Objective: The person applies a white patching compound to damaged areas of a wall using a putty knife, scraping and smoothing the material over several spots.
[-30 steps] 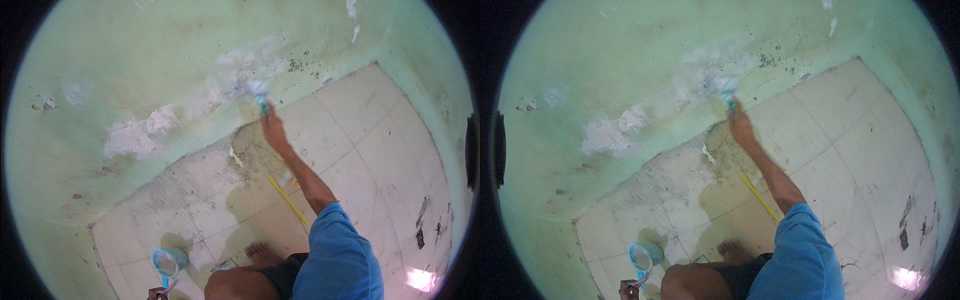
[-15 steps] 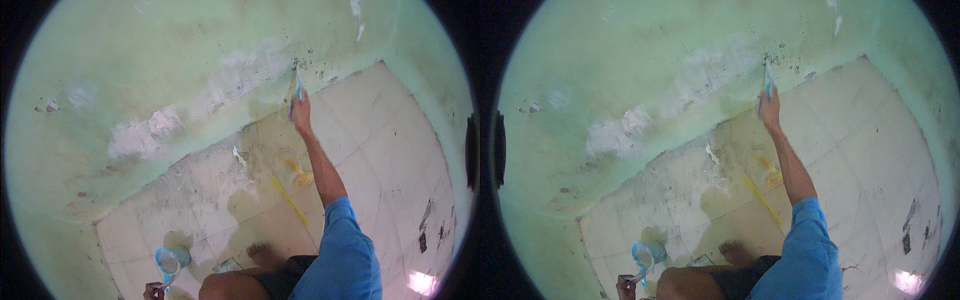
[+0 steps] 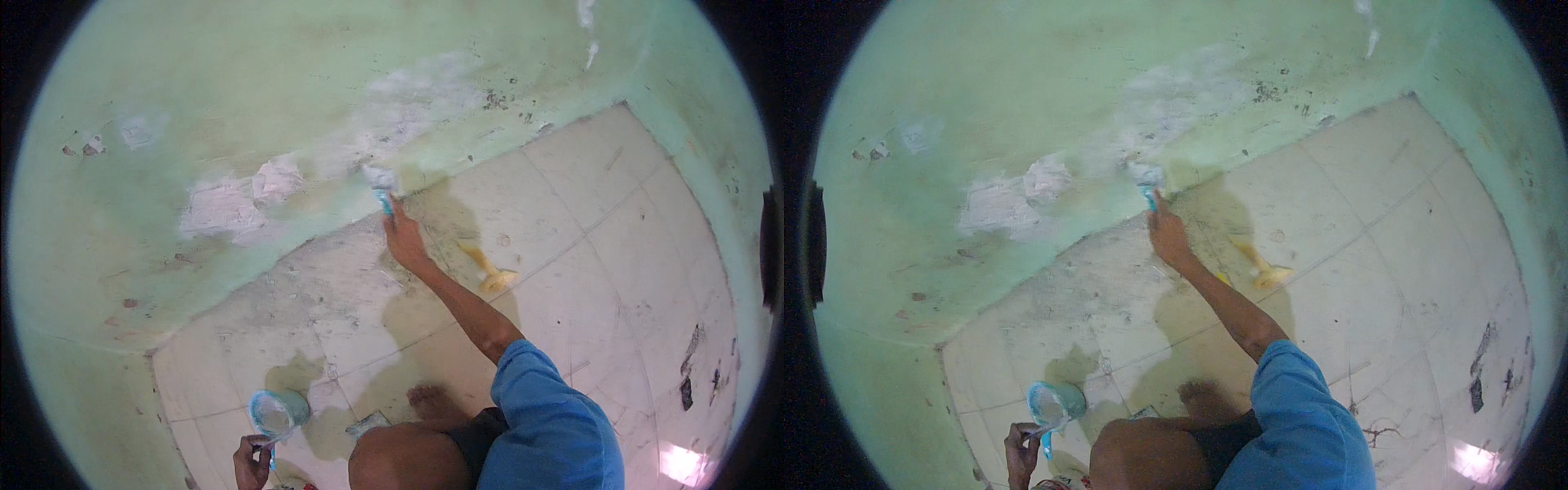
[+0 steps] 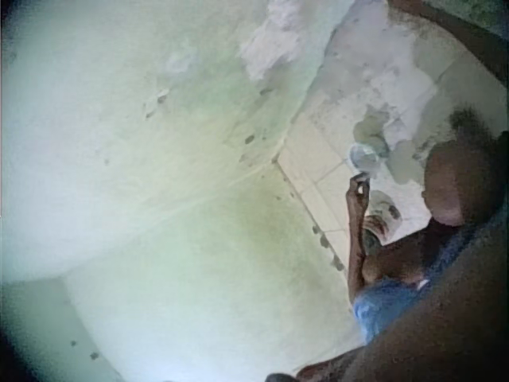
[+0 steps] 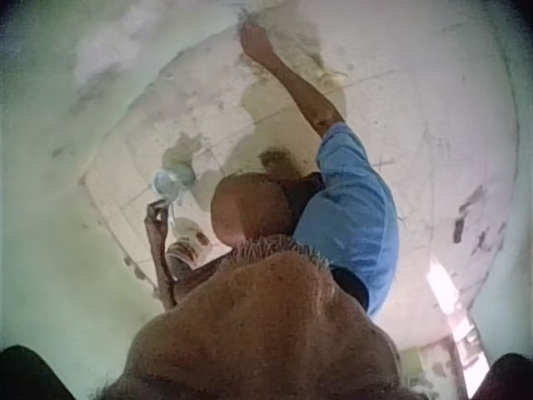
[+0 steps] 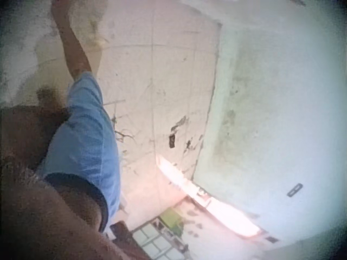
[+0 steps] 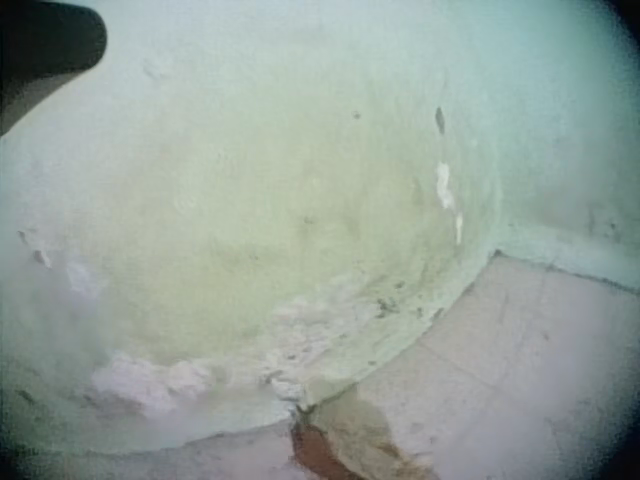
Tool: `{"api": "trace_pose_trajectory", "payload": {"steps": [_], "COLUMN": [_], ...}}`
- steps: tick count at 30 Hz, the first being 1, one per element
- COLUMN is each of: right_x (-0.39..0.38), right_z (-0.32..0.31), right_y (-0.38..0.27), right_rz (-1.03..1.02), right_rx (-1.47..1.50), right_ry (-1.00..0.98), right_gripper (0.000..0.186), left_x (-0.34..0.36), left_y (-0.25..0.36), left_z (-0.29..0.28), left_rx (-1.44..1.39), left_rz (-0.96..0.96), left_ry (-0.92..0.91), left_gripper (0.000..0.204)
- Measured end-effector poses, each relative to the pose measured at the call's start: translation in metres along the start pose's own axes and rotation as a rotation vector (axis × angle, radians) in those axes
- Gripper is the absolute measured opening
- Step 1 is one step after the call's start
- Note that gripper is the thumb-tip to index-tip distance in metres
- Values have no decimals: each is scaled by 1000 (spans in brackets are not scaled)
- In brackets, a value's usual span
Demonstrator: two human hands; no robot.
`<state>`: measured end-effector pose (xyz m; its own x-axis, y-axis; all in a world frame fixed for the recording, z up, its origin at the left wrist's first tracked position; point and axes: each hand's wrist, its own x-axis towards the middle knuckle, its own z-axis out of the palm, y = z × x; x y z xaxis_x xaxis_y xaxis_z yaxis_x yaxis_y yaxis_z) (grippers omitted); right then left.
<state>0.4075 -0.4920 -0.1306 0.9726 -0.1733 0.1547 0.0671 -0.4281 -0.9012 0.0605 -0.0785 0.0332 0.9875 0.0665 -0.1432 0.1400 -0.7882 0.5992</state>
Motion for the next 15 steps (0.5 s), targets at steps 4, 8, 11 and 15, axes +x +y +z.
{"api": "trace_pose_trajectory", "payload": {"steps": [4,8,11,15], "right_x": [43,83,54,20], "right_z": [-35,-29,8,17], "right_y": [46,80,89,77], "right_rz": [-248,-140,-29,-488], "right_rx": [-170,-358,-317,-241], "right_ry": [291,284,172,486], "right_gripper": [68,74,74,66], "left_x": [-23,-25,-33,-32], "left_y": [-11,4,4,1], "left_z": [-14,-22,-20,-22], "left_rx": [-19,104,35,58], "left_rz": [49,-175,-228,-234], "left_ry": [-2,-72,-49,-39], "left_gripper": [13,14,14,14]}}
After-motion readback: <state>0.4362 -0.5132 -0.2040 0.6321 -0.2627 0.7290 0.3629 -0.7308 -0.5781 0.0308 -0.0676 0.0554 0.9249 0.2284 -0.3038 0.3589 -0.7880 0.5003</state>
